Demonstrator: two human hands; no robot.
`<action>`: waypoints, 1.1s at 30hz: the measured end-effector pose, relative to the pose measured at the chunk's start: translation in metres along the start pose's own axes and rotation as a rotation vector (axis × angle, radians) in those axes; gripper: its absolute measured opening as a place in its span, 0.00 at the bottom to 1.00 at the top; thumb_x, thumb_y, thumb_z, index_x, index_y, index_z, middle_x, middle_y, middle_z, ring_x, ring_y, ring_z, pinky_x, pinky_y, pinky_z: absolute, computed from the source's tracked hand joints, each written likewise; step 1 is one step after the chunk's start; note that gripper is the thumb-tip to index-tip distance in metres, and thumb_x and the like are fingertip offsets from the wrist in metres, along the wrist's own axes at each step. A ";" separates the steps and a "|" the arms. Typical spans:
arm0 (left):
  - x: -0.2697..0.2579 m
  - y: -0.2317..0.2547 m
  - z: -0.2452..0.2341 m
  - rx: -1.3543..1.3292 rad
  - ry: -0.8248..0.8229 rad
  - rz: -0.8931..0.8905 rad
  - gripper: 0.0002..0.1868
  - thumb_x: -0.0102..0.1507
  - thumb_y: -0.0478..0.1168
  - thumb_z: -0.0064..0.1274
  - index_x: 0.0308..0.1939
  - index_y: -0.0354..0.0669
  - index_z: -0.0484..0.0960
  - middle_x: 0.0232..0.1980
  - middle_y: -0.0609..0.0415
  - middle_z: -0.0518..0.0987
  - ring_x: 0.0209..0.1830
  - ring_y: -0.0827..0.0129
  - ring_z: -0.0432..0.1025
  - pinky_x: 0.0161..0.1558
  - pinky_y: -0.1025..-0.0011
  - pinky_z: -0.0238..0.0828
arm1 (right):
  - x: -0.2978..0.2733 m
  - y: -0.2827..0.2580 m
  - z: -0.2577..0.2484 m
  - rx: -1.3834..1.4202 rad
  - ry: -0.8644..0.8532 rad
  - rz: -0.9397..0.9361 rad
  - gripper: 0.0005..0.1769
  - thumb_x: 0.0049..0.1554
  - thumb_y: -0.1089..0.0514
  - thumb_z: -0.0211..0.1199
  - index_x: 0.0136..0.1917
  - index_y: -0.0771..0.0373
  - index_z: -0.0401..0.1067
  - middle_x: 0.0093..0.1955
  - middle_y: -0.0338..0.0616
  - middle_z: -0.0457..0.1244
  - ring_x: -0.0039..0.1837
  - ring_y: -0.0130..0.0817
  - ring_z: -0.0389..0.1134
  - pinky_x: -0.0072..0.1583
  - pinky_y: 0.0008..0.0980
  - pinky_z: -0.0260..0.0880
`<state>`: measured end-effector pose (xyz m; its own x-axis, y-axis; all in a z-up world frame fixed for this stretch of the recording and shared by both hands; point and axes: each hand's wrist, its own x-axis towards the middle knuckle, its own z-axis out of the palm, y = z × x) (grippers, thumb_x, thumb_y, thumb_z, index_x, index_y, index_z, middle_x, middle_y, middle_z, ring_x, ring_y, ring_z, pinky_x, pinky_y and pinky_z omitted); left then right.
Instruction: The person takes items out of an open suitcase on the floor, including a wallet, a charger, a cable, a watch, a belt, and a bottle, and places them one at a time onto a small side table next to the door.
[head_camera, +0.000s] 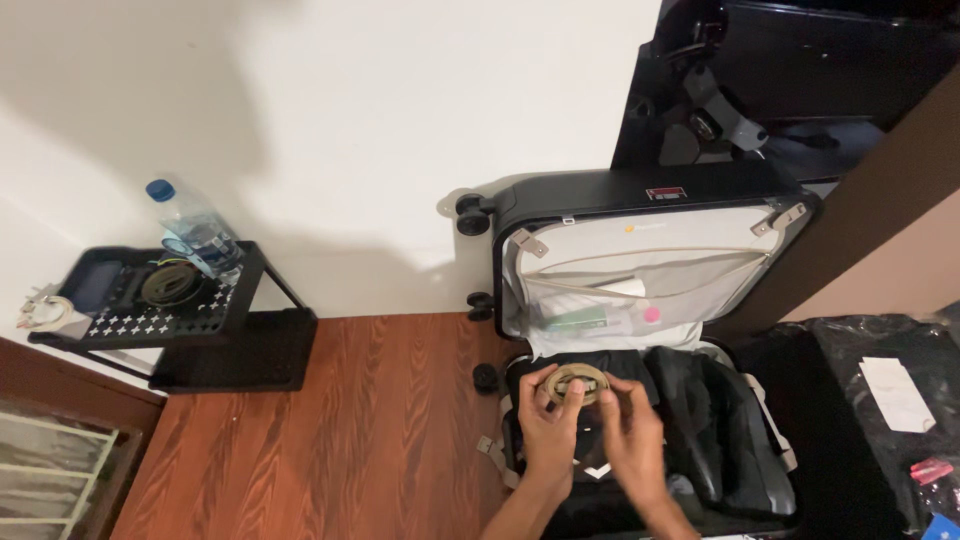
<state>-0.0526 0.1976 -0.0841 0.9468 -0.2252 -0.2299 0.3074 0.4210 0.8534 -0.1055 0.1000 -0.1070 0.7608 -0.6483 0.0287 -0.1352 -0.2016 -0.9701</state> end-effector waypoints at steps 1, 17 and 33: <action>0.000 -0.005 0.001 -0.052 0.013 -0.034 0.22 0.61 0.39 0.63 0.55 0.40 0.72 0.50 0.51 0.79 0.51 0.71 0.74 0.55 0.70 0.72 | -0.005 -0.002 0.006 0.106 0.000 -0.069 0.19 0.64 0.57 0.58 0.65 0.67 0.68 0.52 0.51 0.70 0.53 0.30 0.68 0.54 0.30 0.70; 0.003 0.021 -0.038 0.116 -0.495 -0.214 0.34 0.63 0.35 0.58 0.72 0.57 0.65 0.48 0.57 0.76 0.46 0.76 0.72 0.43 0.75 0.76 | -0.002 -0.005 0.000 0.032 -0.109 -0.123 0.17 0.63 0.58 0.58 0.63 0.65 0.71 0.56 0.50 0.71 0.58 0.34 0.73 0.59 0.29 0.72; -0.009 -0.009 -0.038 -0.158 -0.006 -0.052 0.21 0.59 0.35 0.65 0.49 0.41 0.68 0.43 0.48 0.83 0.42 0.69 0.77 0.44 0.72 0.75 | -0.057 0.011 0.037 0.277 0.060 -0.162 0.27 0.60 0.65 0.61 0.72 0.70 0.61 0.68 0.52 0.63 0.68 0.36 0.66 0.68 0.32 0.66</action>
<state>-0.0604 0.2290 -0.1070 0.9287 -0.2557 -0.2684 0.3676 0.5410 0.7564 -0.1268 0.1617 -0.1283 0.7187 -0.6677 0.1938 0.1683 -0.1034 -0.9803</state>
